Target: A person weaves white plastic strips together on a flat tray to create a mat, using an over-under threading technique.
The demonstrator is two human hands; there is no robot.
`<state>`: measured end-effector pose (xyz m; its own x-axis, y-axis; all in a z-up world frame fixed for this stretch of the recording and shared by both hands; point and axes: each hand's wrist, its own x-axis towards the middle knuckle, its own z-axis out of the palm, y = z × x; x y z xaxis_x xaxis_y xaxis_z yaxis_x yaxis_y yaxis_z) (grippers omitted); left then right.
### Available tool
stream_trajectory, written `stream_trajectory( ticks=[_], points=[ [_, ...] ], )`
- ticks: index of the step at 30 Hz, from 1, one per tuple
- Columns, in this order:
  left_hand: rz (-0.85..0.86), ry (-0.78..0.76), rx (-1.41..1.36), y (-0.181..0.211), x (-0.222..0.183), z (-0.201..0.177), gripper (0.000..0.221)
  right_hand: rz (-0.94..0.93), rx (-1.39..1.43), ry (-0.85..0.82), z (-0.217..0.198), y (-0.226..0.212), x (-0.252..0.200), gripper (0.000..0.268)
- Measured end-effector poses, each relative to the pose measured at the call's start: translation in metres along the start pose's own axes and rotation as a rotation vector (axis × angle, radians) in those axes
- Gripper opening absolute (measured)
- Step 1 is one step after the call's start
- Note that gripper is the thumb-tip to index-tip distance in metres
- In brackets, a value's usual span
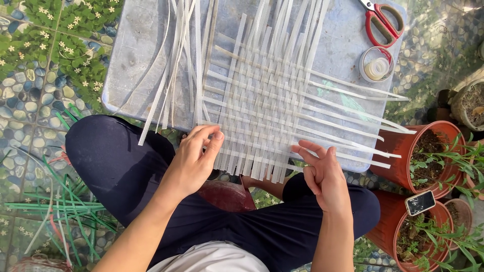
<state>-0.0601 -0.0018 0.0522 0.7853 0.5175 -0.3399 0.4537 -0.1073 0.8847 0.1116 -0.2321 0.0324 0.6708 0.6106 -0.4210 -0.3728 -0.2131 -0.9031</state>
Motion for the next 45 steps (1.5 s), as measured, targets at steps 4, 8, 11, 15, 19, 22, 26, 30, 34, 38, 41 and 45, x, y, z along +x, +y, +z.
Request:
stream_trajectory(
  ticks=[4, 8, 11, 15, 19, 22, 26, 30, 34, 38, 41, 45],
  points=[
    [-0.001, 0.004, -0.014, -0.003, 0.0, 0.002, 0.059, 0.005, -0.003, 0.009, -0.002, 0.004, 0.0, 0.075],
    [-0.01, 0.004, -0.022, -0.004, -0.001, 0.004, 0.06, -0.008, -0.008, 0.007, -0.002, 0.007, 0.0, 0.075],
    [-0.014, -0.007, -0.023, -0.005, 0.001, 0.003, 0.061, -0.017, -0.018, 0.005, -0.003, 0.007, 0.001, 0.075],
    [0.055, 0.007, 0.151, 0.001, -0.001, 0.012, 0.06, -0.062, -0.146, 0.044, 0.006, -0.005, -0.001, 0.066],
    [0.217, 0.15, 0.531, -0.003, 0.011, 0.028, 0.047, -0.21, -0.4, 0.148, 0.031, -0.016, 0.002, 0.048],
    [0.397, 0.221, 0.609, -0.019, 0.034, 0.043, 0.03, -0.435, -0.776, 0.303, 0.052, -0.012, 0.017, 0.021],
    [0.565, 0.207, 0.743, -0.032, 0.067, 0.055, 0.025, -0.625, -0.987, 0.168, 0.075, 0.006, 0.053, 0.027],
    [0.647, 0.182, 0.708, -0.041, 0.089, 0.053, 0.026, -0.644, -1.15, 0.188, 0.085, 0.013, 0.071, 0.017],
    [0.639, 0.216, 0.738, -0.055, 0.094, 0.062, 0.025, -0.729, -1.149, 0.178, 0.08, 0.028, 0.083, 0.008],
    [0.709, 0.277, 0.768, -0.051, 0.084, 0.066, 0.02, -0.767, -1.306, 0.184, 0.081, 0.035, 0.089, 0.006],
    [0.71, 0.291, 0.843, -0.034, 0.074, 0.063, 0.017, -0.747, -1.43, 0.18, 0.084, 0.032, 0.089, 0.009],
    [0.7, 0.249, 0.896, -0.042, 0.088, 0.075, 0.011, -0.655, -1.42, 0.14, 0.081, 0.031, 0.089, 0.009]
  ],
)
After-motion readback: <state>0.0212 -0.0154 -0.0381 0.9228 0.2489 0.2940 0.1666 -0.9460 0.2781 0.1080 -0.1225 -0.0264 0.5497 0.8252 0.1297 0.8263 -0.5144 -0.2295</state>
